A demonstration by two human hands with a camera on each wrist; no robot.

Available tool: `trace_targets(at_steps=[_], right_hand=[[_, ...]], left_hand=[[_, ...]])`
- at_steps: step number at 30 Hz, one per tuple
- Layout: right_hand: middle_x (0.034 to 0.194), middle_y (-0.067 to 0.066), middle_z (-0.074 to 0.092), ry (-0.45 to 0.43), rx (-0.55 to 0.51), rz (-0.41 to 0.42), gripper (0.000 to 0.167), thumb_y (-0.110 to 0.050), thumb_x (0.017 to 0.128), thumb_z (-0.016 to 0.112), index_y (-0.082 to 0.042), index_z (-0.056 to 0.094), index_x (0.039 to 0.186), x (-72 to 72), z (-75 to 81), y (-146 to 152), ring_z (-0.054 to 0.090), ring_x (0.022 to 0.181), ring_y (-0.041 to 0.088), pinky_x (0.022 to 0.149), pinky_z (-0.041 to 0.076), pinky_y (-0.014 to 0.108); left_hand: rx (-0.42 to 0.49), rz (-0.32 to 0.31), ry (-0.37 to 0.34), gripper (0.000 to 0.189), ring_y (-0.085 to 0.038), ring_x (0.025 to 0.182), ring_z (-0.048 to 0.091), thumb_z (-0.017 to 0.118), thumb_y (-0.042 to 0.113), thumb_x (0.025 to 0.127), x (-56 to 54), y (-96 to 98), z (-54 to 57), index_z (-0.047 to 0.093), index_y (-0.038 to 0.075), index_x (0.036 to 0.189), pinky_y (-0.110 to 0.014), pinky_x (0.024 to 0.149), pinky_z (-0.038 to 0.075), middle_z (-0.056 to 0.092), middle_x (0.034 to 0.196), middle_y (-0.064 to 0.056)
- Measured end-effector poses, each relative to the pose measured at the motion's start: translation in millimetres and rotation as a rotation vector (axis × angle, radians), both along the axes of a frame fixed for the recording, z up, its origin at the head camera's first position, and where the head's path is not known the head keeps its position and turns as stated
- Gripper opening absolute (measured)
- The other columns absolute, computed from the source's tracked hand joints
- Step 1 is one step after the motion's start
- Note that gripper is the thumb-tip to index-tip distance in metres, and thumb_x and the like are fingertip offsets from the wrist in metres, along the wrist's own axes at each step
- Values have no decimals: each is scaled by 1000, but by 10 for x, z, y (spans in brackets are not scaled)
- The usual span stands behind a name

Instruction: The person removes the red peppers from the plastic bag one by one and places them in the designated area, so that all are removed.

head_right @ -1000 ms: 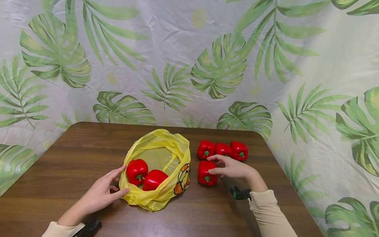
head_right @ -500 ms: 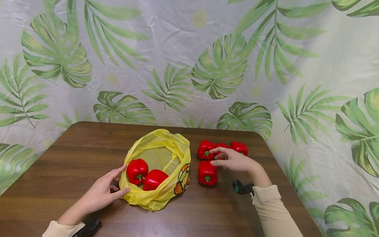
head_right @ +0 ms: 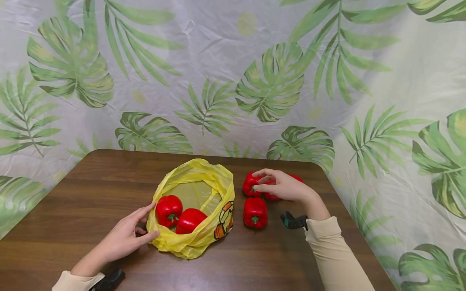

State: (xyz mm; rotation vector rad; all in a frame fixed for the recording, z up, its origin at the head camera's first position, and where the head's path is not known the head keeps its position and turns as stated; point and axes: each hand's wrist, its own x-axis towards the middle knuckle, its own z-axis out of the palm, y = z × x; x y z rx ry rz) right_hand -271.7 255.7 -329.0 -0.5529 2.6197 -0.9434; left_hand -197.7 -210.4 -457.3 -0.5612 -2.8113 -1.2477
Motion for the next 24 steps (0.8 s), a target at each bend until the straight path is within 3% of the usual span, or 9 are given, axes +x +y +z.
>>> trace_targets(at_steps=[9,16,24], right_hand=[[155,23,57,-23,-25,18,53,-39,108,65,-15,54,154,-61,132,-224,66,130,33,112,53,54],[153,18,61,-8,-1,38,52,-42,108,65,-19,55,153,-127,187,-414,61,138,35,116,46,59],[153,13,61,-54,-24,65,53,-40,108,65,-22,52,155,-207,240,-624,58,141,34,115,49,55]], left_hand=[[7,-6,11,85,-19,101,71,86,34,92,-2,-4,2,47,-3,159,-22,76,60,60,149,-23],[7,-8,7,85,-17,100,71,86,34,93,1,-5,7,47,-3,158,-22,76,60,60,149,-22],[13,-7,-7,86,-16,99,70,86,34,93,2,-1,18,46,-2,159,-22,76,60,60,149,-23]])
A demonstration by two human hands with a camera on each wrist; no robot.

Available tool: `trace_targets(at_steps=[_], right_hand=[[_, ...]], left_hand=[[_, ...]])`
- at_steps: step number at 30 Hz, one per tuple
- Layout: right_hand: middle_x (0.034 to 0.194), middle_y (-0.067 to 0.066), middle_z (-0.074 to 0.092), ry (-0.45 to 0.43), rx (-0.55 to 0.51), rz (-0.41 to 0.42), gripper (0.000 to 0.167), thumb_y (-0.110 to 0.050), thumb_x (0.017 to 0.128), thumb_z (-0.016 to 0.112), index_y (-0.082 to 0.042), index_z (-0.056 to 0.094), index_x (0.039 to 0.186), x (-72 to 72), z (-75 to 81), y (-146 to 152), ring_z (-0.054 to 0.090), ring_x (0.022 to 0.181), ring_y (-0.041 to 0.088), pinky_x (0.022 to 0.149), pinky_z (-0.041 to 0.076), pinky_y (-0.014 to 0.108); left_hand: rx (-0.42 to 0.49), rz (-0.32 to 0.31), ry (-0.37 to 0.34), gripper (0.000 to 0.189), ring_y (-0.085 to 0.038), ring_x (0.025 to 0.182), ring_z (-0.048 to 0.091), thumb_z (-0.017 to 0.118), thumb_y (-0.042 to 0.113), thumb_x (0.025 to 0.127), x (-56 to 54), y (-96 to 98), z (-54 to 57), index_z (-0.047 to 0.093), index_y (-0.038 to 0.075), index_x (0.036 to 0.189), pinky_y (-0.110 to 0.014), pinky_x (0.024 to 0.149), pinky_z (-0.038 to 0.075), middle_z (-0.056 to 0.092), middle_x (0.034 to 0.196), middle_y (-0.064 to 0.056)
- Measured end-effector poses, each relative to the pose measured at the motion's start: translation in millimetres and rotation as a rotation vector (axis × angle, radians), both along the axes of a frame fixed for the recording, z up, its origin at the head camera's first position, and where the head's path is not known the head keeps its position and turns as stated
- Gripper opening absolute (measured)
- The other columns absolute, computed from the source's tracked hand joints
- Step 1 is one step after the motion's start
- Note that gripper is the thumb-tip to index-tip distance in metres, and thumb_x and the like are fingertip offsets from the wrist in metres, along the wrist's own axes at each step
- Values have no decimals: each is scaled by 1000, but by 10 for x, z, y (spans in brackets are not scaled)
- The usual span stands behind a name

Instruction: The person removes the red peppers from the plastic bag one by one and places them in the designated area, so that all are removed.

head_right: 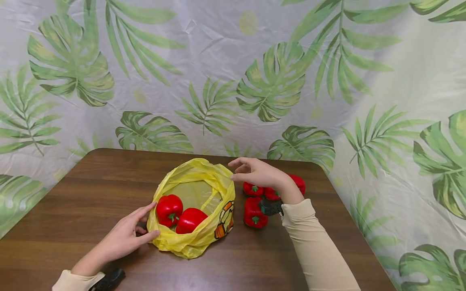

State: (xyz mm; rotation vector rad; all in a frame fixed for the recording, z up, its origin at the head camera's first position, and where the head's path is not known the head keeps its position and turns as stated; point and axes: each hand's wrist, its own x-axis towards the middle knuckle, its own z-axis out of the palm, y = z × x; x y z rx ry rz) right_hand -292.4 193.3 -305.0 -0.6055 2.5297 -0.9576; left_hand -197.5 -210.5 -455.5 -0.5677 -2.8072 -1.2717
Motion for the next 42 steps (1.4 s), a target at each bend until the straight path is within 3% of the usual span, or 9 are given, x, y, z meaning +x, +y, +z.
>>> trace_targets(at_steps=[7,14,25,32,42], right_hand=[[157,19,56,-15,-17,46,54,-38,108,64,-20,50,158,-64,28,-172,60,138,35,114,50,57],[156,18,58,-36,-23,75,55,-35,109,64,-19,49,159,-140,19,-336,61,139,33,111,53,52],[156,23,54,-178,-75,83,66,-31,110,62,-19,32,167,-204,-21,-642,65,134,40,117,50,56],[153,18,59,-194,-42,95,63,-32,109,63,-21,37,165,-209,-64,-818,68,129,30,116,51,54],[149,15,61,-222,36,113,60,-37,108,65,-23,44,162,-266,-160,-1071,69,127,31,111,55,50]], left_hand=[[-4,2,0,86,-15,98,70,87,34,92,-6,-2,-12,46,-2,159,-22,76,60,60,148,-23],[-3,1,7,86,-15,97,70,86,34,92,-10,-4,-16,46,-2,159,-21,75,60,60,149,-23],[-17,8,2,86,-16,100,70,86,35,92,-5,-11,-19,46,-1,160,-22,76,60,59,151,-23],[-11,-1,4,86,-14,97,69,86,35,92,-4,-9,-20,46,-1,160,-22,75,59,59,151,-23],[-3,-8,12,86,-19,103,70,86,35,92,-11,-18,-15,46,-3,159,-22,76,60,60,150,-22]])
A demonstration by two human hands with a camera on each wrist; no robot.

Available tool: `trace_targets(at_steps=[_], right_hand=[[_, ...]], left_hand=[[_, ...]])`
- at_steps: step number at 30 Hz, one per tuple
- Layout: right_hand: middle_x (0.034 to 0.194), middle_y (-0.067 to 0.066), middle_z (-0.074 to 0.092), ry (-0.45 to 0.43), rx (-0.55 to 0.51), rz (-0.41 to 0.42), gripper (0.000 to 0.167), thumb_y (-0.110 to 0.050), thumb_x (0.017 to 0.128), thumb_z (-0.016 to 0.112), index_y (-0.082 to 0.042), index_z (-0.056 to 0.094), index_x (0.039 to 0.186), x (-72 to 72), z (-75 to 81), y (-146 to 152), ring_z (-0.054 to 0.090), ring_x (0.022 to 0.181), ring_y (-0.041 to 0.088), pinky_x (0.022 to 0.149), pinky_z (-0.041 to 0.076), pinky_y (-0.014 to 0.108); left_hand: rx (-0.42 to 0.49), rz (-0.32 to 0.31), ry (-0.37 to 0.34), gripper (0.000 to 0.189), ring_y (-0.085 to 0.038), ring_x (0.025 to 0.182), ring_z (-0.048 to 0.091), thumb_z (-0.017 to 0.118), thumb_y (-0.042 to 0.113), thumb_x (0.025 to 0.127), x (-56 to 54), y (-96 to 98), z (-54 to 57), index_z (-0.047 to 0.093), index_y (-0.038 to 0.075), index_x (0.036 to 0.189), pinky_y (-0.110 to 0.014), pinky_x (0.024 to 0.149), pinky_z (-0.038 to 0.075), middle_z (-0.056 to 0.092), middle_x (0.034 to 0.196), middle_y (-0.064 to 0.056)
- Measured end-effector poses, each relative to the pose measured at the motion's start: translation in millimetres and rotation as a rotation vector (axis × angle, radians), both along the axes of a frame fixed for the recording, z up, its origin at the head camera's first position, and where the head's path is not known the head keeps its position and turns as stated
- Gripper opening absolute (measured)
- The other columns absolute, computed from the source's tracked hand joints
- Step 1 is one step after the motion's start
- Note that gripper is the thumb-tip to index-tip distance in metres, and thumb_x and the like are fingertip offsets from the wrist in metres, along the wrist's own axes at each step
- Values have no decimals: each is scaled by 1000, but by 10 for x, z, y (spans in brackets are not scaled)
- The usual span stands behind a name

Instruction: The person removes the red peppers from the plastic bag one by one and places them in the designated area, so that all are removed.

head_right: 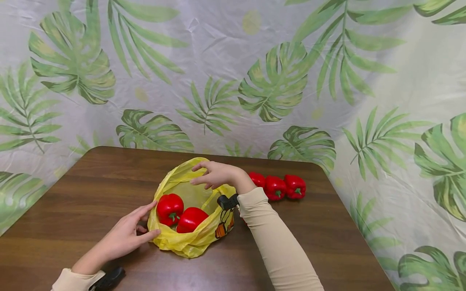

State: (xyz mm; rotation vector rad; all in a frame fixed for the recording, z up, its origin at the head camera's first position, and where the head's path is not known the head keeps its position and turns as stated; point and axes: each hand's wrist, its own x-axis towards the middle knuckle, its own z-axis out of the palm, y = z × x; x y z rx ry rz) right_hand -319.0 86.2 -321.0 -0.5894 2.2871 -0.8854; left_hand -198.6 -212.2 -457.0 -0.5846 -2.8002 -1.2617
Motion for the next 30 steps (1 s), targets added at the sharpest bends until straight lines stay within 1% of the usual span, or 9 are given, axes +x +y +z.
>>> trace_targets(at_steps=[5,7,12,18,20,25,30], right_hand=[[155,17,56,-52,-9,-4,59,-37,107,67,-22,46,160,-11,-74,-114,63,137,42,115,51,54],[157,17,54,-57,-5,2,58,-37,107,67,-21,47,159,-27,-112,-156,63,137,43,114,53,53],[162,16,50,-60,25,16,59,-40,105,69,-22,49,158,-43,-191,-260,65,135,43,111,56,48],[167,18,41,-72,42,29,64,-41,104,71,-17,48,159,-44,-265,-375,69,129,39,110,56,50],[167,18,41,-80,48,28,66,-40,103,71,-15,48,159,-48,-293,-411,70,127,38,110,56,51],[165,16,44,-110,65,24,70,-41,102,72,-13,47,160,-49,-348,-484,70,127,38,111,55,52],[163,15,46,-145,77,24,71,-41,102,73,-13,46,161,-41,-381,-549,72,124,38,111,55,52]], left_hand=[[-3,1,4,86,-19,102,71,86,35,93,-7,-3,-9,47,-2,159,-22,76,60,60,150,-22],[-4,0,6,86,-19,101,71,86,35,93,-10,-4,-11,47,-2,159,-22,76,60,59,150,-22],[-6,-2,-1,86,-19,102,71,86,35,93,-16,-8,-15,46,-2,159,-22,76,60,59,150,-23],[-6,-9,-1,86,-19,102,71,86,35,93,-17,-13,-17,46,-2,159,-22,76,60,60,150,-22],[-6,-11,-4,86,-19,103,71,85,36,93,-14,-13,-14,46,-2,159,-22,76,60,59,150,-22],[-10,-13,-14,85,-19,103,70,85,36,94,-6,-13,-7,46,-1,160,-22,76,59,59,150,-22],[-9,-18,-1,85,-18,101,70,85,36,94,-13,-11,-11,46,-2,159,-22,76,59,60,149,-22]])
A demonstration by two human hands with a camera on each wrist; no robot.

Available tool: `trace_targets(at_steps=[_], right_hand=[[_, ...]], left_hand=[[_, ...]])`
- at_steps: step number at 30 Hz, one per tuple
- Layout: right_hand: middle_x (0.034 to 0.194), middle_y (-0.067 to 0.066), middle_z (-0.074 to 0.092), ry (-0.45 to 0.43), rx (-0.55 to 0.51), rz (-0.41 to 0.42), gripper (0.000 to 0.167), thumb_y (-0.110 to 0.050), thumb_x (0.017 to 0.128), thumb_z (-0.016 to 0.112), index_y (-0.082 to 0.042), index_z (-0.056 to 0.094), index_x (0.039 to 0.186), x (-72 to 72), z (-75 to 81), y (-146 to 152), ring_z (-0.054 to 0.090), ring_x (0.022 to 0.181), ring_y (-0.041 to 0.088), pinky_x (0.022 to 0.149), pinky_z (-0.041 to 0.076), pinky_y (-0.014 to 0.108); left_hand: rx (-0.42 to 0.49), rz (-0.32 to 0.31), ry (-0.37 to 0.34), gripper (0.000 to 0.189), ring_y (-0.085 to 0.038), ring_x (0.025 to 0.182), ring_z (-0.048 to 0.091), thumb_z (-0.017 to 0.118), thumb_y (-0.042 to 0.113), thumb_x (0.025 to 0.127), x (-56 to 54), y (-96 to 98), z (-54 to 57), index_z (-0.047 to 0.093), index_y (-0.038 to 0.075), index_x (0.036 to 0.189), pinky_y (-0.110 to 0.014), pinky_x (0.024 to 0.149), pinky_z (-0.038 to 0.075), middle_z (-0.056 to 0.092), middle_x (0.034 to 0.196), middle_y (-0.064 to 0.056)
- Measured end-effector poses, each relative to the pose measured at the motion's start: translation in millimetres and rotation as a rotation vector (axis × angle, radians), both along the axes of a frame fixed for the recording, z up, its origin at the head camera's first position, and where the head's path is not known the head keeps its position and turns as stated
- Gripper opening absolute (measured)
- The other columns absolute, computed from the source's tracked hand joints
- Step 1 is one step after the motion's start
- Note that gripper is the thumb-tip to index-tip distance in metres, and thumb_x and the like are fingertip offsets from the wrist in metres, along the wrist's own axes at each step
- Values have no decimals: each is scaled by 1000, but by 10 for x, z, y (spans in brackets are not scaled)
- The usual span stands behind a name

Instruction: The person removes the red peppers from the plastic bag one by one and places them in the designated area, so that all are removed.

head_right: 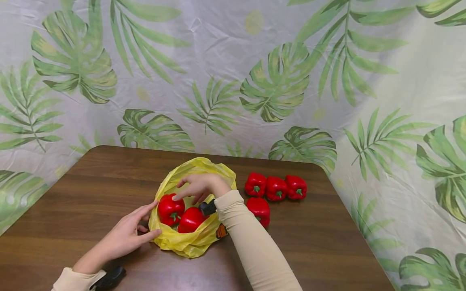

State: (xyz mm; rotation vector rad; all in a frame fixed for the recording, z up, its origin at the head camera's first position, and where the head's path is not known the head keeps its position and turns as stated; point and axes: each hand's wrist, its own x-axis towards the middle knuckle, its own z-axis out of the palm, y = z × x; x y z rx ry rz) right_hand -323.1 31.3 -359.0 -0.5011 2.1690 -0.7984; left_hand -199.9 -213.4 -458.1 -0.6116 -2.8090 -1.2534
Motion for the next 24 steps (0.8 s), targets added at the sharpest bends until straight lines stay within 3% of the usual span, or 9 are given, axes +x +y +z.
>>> trace_targets(at_steps=[16,24], right_hand=[[149,13,57,-12,42,17,77,-40,100,76,-13,42,163,41,-43,-146,76,111,31,105,60,46],[151,12,54,-12,77,45,84,-43,98,77,-12,38,166,66,-63,-195,73,106,23,103,60,42]], left_hand=[[-8,4,-18,85,-13,95,69,84,36,94,6,4,19,45,-1,160,-22,76,59,58,150,-22],[-4,3,-24,86,-13,95,69,84,36,94,7,4,6,44,-2,160,-22,76,59,57,152,-24]])
